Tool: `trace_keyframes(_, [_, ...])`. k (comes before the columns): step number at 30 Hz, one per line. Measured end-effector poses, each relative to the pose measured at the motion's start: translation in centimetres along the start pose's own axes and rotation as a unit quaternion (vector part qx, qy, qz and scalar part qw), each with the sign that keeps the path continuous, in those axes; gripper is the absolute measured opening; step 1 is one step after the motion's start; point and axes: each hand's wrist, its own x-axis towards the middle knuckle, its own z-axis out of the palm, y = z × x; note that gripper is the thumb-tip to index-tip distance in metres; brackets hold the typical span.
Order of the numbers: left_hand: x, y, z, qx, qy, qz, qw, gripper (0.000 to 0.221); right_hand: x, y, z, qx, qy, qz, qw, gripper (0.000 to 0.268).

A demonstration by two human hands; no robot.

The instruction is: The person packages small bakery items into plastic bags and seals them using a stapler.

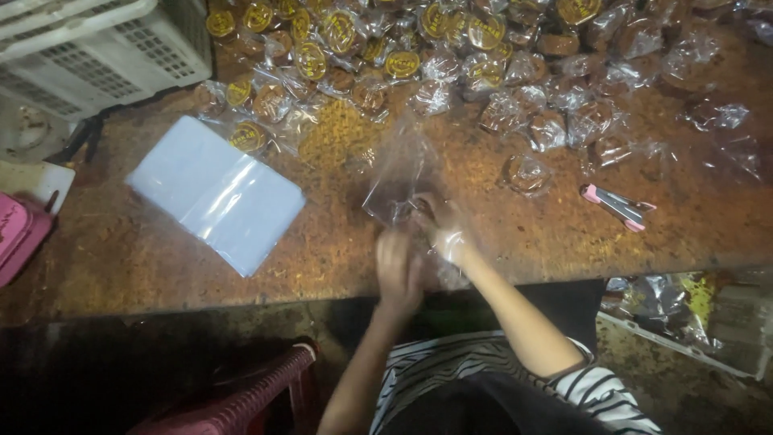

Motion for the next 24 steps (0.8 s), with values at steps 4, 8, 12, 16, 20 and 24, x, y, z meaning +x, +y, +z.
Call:
trace_keyframes(4, [7.4, 2.1, -1.7, 0.101, -0.157, -0.049, 0.981, 0.073, -3.2, -7.8, -8.1, 0.190, -0.069, 0.010, 0.979, 0.040])
trace_keyframes(8, [7.7, 1.3, -1.0, 0.214, -0.201, -0.023, 0.956, 0.083, -1.3, 3.9, -1.9, 0.416, -0.048, 0.074, 0.905, 0.056])
trace_keyframes(12, [8.9, 2.5, -0.4, 0.229, -0.271, -0.031, 0.934, 0.101, -2.3, 14.1, 6.8, 0.350, -0.053, -0.053, 0.934, 0.093])
trace_keyframes(16, [10.7, 2.4, 0.0, 0.229, -0.245, 0.017, 0.942, 0.108, -4.5, 4.5, -0.2, 0.249, -0.162, -0.040, 0.954, 0.072])
trace_keyframes(20, [12.1, 2.4, -0.4, 0.169, -0.328, 0.008, 0.929, 0.110, -5.7, -5.6, -9.3, 0.011, -0.376, -0.038, 0.926, 0.030])
trace_keyframes(24, [11.6, 1.8, 0.4, 0.200, -0.345, 0.029, 0.916, 0.116, -1.8, -5.4, -18.5, 0.005, -0.624, -0.330, 0.709, 0.042])
